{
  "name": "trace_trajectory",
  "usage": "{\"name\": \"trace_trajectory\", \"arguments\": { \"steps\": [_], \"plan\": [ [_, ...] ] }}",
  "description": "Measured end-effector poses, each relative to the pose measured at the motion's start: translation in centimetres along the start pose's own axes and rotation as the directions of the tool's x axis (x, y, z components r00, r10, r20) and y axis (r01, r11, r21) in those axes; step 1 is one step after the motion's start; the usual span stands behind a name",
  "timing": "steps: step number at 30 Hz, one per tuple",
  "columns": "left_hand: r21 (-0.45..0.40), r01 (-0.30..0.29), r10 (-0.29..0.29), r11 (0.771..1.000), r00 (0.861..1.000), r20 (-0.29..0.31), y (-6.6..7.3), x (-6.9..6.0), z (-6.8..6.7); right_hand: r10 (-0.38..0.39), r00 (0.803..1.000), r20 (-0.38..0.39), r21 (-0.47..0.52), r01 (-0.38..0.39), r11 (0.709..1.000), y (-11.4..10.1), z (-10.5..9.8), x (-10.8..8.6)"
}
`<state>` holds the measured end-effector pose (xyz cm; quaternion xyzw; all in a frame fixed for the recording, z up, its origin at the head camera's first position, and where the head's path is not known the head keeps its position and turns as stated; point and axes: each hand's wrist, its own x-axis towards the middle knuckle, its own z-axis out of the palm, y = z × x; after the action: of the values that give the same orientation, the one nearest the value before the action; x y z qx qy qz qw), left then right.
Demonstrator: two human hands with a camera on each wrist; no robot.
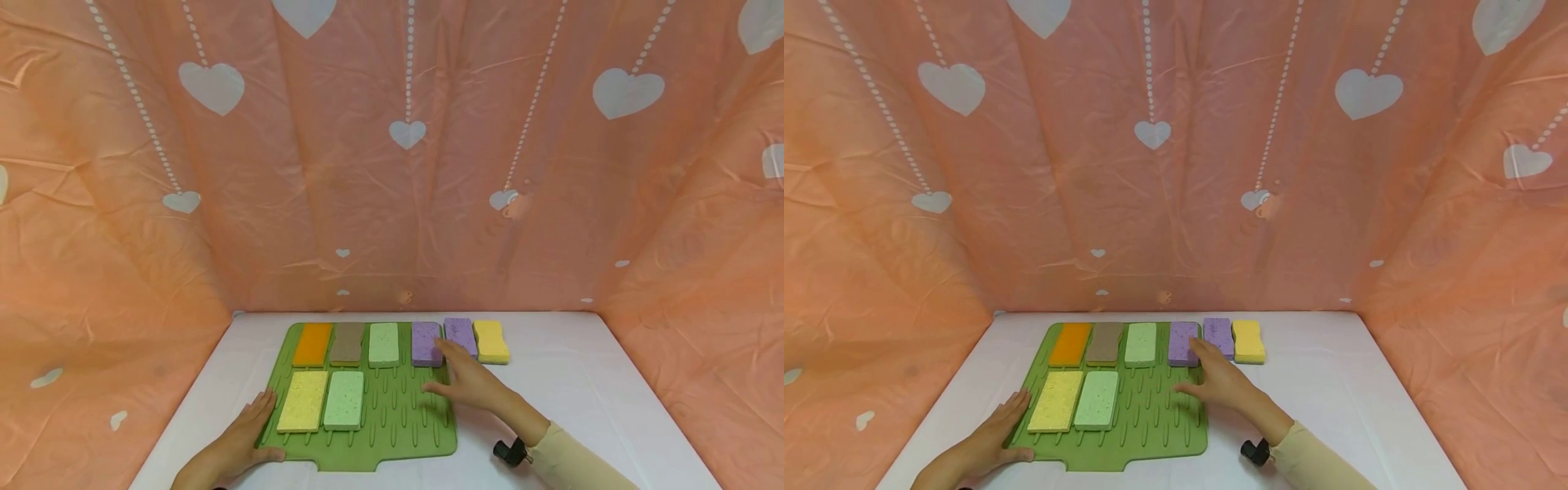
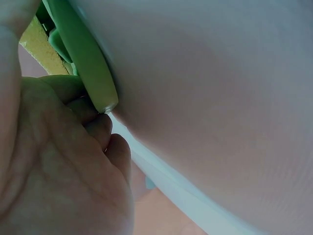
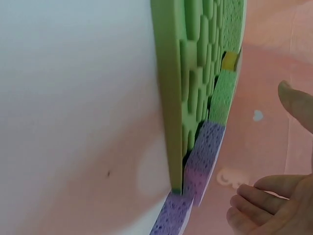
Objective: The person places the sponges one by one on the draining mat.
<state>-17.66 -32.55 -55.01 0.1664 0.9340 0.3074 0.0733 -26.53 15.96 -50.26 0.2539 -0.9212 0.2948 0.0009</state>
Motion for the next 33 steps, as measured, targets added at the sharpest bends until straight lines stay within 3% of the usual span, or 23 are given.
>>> {"name": "trace_trajectory", "arguments": {
  "steps": [5,12,19,25,33],
  "plan": [
    [0.018,-0.055,0.055,0.998,0.998,-0.030,-0.8,-0.1,0.4,0.008,1.000,-0.003,0.011,-0.008,1.000,0.8,-0.9,0.0],
    [0.053,-0.114,0.117,0.992,0.991,-0.062,-1.3,-0.1,0.6,-0.039,0.999,-0.037,-0.012,0.038,0.999,2.7,-2.2,-0.1],
    [0.033,-0.071,0.073,0.997,0.996,-0.053,-1.2,0.0,0.7,-0.047,0.997,-0.054,-0.008,0.047,0.999,4.5,-3.2,-0.2],
    [0.056,-0.116,0.119,0.992,0.991,-0.054,-1.2,-0.2,0.6,-0.053,0.995,-0.079,-0.009,0.053,0.999,5.8,-3.9,0.1],
    [0.035,-0.091,0.093,0.995,0.995,-0.039,-1.0,-0.3,0.5,-0.056,0.992,-0.109,-0.049,0.051,0.998,7.6,-4.7,0.3]
  ]
}}
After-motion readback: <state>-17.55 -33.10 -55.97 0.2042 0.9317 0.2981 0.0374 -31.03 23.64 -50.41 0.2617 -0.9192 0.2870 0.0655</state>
